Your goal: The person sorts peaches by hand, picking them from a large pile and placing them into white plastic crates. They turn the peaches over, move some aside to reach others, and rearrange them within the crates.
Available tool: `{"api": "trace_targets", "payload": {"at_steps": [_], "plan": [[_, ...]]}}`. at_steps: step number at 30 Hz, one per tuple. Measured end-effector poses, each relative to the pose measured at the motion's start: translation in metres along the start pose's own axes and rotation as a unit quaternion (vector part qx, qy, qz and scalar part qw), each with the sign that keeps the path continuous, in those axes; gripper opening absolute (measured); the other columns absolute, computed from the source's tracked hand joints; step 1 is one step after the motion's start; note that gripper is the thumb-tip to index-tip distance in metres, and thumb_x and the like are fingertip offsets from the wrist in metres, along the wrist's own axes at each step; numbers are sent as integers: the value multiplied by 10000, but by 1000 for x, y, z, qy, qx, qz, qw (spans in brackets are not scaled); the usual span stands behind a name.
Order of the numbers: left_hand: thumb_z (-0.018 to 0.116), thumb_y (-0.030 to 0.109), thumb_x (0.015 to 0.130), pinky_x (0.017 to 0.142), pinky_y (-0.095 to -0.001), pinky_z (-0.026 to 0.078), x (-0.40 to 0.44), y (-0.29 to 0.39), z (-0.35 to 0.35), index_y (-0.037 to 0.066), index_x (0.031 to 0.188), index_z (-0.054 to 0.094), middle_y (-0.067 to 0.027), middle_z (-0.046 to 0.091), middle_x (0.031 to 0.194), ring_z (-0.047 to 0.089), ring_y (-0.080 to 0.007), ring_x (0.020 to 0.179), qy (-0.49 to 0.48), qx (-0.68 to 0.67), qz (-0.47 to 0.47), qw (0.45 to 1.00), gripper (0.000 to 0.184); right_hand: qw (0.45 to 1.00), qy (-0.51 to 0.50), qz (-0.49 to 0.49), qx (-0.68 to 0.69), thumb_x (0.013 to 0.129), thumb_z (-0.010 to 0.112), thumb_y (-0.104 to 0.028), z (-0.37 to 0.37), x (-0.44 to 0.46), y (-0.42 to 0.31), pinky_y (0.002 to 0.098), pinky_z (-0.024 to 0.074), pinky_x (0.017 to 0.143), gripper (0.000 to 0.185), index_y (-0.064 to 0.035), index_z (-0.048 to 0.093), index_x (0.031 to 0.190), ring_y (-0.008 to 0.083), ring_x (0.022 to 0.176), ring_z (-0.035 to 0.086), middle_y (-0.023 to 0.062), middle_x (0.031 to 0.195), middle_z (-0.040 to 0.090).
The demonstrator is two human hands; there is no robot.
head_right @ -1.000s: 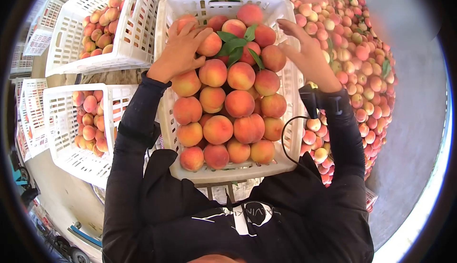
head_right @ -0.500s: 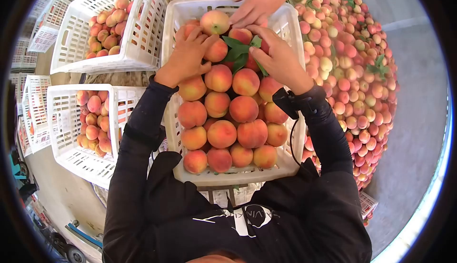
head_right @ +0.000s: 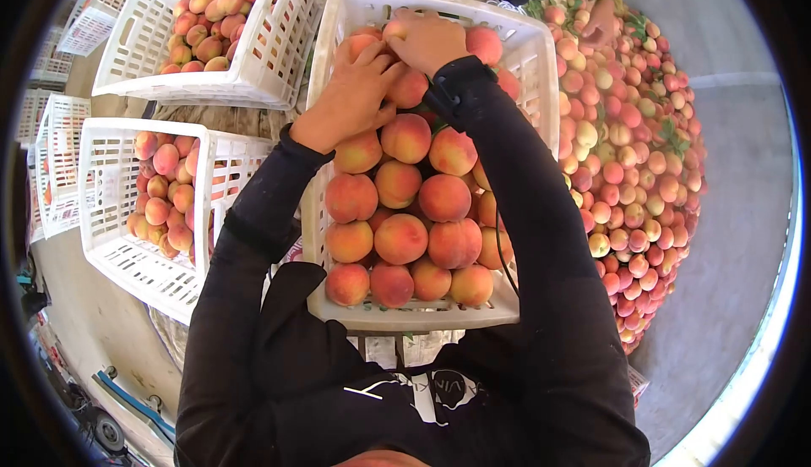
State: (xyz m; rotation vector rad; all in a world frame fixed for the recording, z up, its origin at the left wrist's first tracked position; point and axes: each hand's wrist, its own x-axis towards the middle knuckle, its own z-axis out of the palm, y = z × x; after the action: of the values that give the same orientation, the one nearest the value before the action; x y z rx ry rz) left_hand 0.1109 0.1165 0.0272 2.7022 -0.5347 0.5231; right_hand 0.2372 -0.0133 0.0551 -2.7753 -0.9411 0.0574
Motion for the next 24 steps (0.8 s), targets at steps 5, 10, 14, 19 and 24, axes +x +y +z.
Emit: {"api": "trace_targets", "payload": {"at_steps": [5, 10, 14, 19, 24], "plan": [[752, 247, 675, 1064, -565, 286, -2, 0, 3, 80, 1253, 572, -78, 610, 1131, 474, -275, 1212, 24, 12, 5, 1000, 629, 998, -11, -64, -16, 841, 604, -464, 2, 6, 23, 462, 521, 840, 480, -188, 593, 1233, 362, 1009, 645, 160, 1119, 672], [767, 276, 680, 1042, -552, 302, -4, 2, 7, 105, 1265, 566, -68, 614, 1151, 472, -271, 1223, -3, 31, -22, 999, 642, 995, -22, -26, 91, 888, 570, -502, -13, -14, 35, 446, 512, 840, 462, -208, 563, 1244, 365, 1031, 640, 148, 1104, 655], [766, 287, 684, 1024, -553, 312, -4, -1, 15, 114, 1280, 564, -70, 615, 1153, 470, -274, 1226, 35, 39, -11, 999, 652, 997, -47, 56, 40, 853, 582, -501, -19, -3, 9, 468, 515, 846, 502, -191, 561, 1248, 358, 1004, 661, 177, 1050, 691], [699, 249, 716, 971, -535, 337, -4, -1, 16, 124, 1227, 618, -53, 657, 1056, 497, -254, 1175, 59, 65, 2, 996, 533, 991, -126, -34, 2, 888, 521, -497, -7, 16, 21, 470, 511, 859, 541, -218, 476, 1350, 373, 1012, 652, 193, 1030, 687], [750, 291, 726, 992, -549, 331, -3, 1, 14, 122, 1340, 530, -56, 615, 1121, 478, -254, 1200, -15, 88, -23, 996, 674, 992, 2, -120, 46, 892, 588, -376, 7, -11, 50, 460, 507, 882, 512, -246, 472, 1374, 405, 994, 641, 197, 1124, 644]]}}
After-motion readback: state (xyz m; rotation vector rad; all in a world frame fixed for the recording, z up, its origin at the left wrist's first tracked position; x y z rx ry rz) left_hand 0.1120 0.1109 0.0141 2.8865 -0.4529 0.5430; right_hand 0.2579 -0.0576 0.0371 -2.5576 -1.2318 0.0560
